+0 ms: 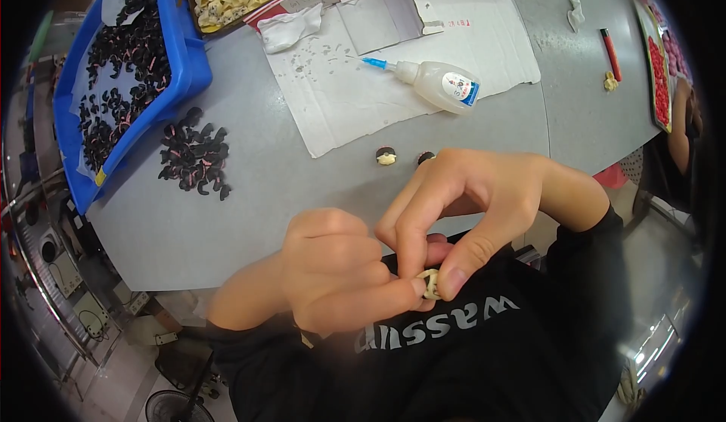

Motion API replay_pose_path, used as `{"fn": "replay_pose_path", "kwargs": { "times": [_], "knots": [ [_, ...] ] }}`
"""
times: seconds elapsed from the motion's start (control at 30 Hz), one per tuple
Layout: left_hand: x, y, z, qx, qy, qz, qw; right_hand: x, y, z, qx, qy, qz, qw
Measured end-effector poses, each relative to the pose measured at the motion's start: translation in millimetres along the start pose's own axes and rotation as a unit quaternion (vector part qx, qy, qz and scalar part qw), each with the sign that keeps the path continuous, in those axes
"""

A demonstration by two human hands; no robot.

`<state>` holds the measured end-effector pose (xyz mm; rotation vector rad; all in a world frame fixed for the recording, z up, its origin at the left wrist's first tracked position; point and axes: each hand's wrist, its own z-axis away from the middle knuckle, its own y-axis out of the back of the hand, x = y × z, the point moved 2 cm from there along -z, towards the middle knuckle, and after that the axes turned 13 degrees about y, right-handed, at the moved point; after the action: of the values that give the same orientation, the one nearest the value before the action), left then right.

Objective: Manually assembling small toy components by applying glue and joining parts.

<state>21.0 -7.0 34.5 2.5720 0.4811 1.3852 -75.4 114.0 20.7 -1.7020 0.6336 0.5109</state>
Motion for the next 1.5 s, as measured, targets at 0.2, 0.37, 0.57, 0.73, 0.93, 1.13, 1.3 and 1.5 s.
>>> {"fn": "replay_pose_path", "kwargs": {
  "times": [0.2,0.37,0.57,0.73,0.93,1.13,1.3,1.5],
  "knots": [
    [-3,1,-5,-0.006,0.001,-0.009,1.0,-3,4,-1,0.017,-0.008,-0.011,1.0],
    [-1,16,-24,-0.111,0.053,-0.091,0.988,-21,-3,-6,0.037,-0.022,0.0,0.999],
    [-14,1,-14,0.074,0.05,-0.063,0.994,-19,7,-1,0.075,-0.037,0.08,0.993],
    [-12,-6,-13,0.147,0.005,-0.047,0.988,-11,6,6,0.112,-0.026,0.112,0.987],
    [-5,-7,-16,0.117,0.066,-0.031,0.99,-18,-6,5,0.138,0.006,0.115,0.984],
    [-10,-7,-16,0.13,0.082,-0.042,0.987,-16,1,3,0.141,0.017,0.134,0.981],
    [-12,-7,-16,0.134,0.092,-0.048,0.986,-15,5,3,0.142,0.022,0.116,0.983],
    [-19,-8,-12,0.124,0.097,-0.058,0.986,-14,7,5,0.152,0.026,0.109,0.982]
  ]
}}
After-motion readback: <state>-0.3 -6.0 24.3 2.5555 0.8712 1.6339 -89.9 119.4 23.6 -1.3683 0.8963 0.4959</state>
